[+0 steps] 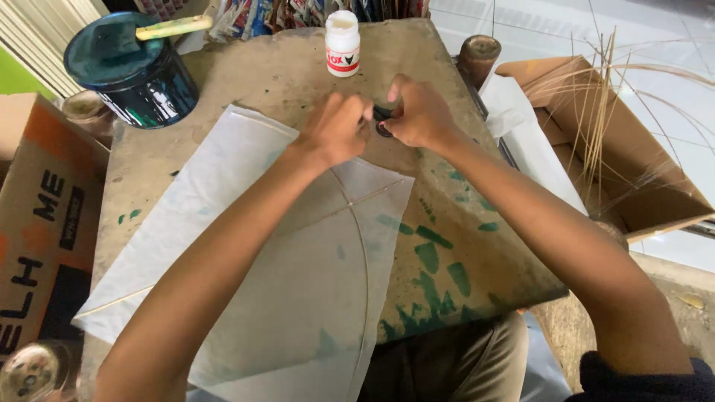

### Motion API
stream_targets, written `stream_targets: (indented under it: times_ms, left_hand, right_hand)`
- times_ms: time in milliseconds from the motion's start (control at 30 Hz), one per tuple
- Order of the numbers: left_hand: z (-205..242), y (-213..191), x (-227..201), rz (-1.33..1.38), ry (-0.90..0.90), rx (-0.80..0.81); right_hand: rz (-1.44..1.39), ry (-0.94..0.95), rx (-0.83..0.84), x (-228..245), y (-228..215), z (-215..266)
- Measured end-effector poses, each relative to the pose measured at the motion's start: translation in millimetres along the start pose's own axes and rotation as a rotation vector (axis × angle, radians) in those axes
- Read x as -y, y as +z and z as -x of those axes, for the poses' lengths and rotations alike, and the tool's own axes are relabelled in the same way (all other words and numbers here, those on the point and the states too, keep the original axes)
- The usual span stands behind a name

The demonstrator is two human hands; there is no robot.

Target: Assembling a traditional kite by cutting paper to shape, applying glue, and folding edges over a bamboo frame.

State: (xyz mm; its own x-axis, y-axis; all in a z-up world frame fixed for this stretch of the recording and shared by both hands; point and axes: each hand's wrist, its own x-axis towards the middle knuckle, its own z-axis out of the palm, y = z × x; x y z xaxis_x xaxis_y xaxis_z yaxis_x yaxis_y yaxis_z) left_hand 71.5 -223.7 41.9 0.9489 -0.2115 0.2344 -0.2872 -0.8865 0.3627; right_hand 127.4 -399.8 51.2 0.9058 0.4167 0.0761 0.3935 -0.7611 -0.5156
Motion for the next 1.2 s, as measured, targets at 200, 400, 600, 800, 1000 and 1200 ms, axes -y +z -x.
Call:
stream_targets:
  times_ms: [200,400,600,800,1000,1200]
  left_hand:
    - [-71,34,19,-0.161,0.270,-0.054]
    - [-125,56,23,-0.180,0.233,0.042]
    - [-138,55,22,-0.080,0.124,0.135]
    - [-121,61,38,0.027,0.272,-0.116]
    - [-59,19,34,0.406,0.368,-0.018]
    - [22,-11,14,0.429,0.209,0.170]
  right_hand:
    - [0.242,-0.266,-0.051,-36,-23,-36]
    - [0.201,-0.856,-0.159,-131,-32,-153]
    - [0.108,-0.509,-0.166,-136,-23,-168]
    - [0.305,-0.625,-0.440,-159,-5,-176]
    - [-0.026,-0.746,-0.297,-72,-30,-55]
    - [-0.217,-0.397,0.049,-13,-24,68]
